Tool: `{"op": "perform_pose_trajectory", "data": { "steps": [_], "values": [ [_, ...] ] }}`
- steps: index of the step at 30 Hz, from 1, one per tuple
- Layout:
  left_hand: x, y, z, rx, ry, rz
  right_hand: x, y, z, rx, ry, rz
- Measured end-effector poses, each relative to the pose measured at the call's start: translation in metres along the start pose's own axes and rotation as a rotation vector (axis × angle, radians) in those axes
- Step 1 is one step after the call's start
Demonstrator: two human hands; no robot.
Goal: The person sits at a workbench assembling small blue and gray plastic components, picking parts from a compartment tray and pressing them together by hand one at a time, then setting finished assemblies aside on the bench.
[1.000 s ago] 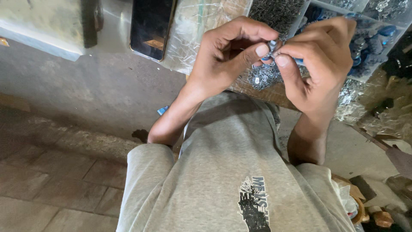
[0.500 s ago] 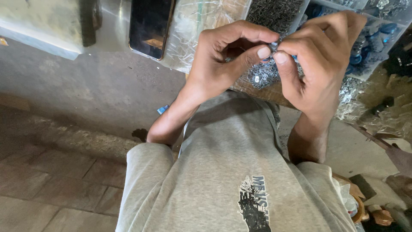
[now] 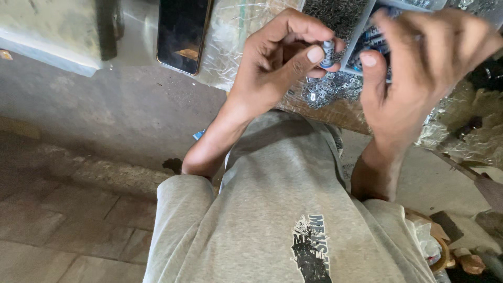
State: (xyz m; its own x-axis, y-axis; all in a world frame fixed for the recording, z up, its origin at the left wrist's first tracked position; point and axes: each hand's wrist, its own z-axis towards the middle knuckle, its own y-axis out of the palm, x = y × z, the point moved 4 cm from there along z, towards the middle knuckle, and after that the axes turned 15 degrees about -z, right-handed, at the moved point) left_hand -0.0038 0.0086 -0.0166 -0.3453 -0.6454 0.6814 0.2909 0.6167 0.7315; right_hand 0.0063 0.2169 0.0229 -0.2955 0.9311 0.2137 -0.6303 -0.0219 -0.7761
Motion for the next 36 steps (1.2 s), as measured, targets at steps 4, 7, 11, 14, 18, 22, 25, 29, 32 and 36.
{"op": "perform_pose_trajectory", "data": {
  "steps": [4,7,11,14,18,22,25,29,32,36],
  "values": [
    [0.002,-0.004,0.003,0.038,-0.022,-0.020,0.048,-0.023,-0.061,-0.014,0.465,0.229],
    [-0.001,-0.005,0.003,0.071,-0.031,-0.071,0.076,-0.056,-0.136,0.010,0.709,0.216],
    [-0.009,0.002,-0.007,0.088,-0.034,-0.167,0.075,-0.060,-0.209,-0.011,0.709,0.327],
    [-0.019,0.007,-0.017,0.128,-0.098,-0.180,0.039,-0.052,-0.226,-0.172,0.411,0.097],
    [-0.035,0.017,-0.027,0.152,-0.191,-0.170,0.005,-0.051,-0.229,-0.337,0.398,-0.016],
    [-0.047,0.028,-0.032,0.130,-0.267,-0.198,0.000,-0.059,-0.223,-0.407,0.453,0.006],
    [-0.056,0.032,-0.033,0.098,-0.307,-0.184,0.000,-0.064,-0.213,-0.398,0.384,0.039],
    [-0.065,0.034,-0.037,0.077,-0.348,-0.194,0.006,-0.063,-0.203,-0.344,0.380,0.144],
    [-0.071,0.037,-0.041,0.065,-0.371,-0.184,0.010,-0.063,-0.200,-0.277,0.290,0.189],
    [-0.077,0.042,-0.043,0.054,-0.406,-0.192,0.011,-0.060,-0.210,-0.347,0.241,0.155]
  ]
}}
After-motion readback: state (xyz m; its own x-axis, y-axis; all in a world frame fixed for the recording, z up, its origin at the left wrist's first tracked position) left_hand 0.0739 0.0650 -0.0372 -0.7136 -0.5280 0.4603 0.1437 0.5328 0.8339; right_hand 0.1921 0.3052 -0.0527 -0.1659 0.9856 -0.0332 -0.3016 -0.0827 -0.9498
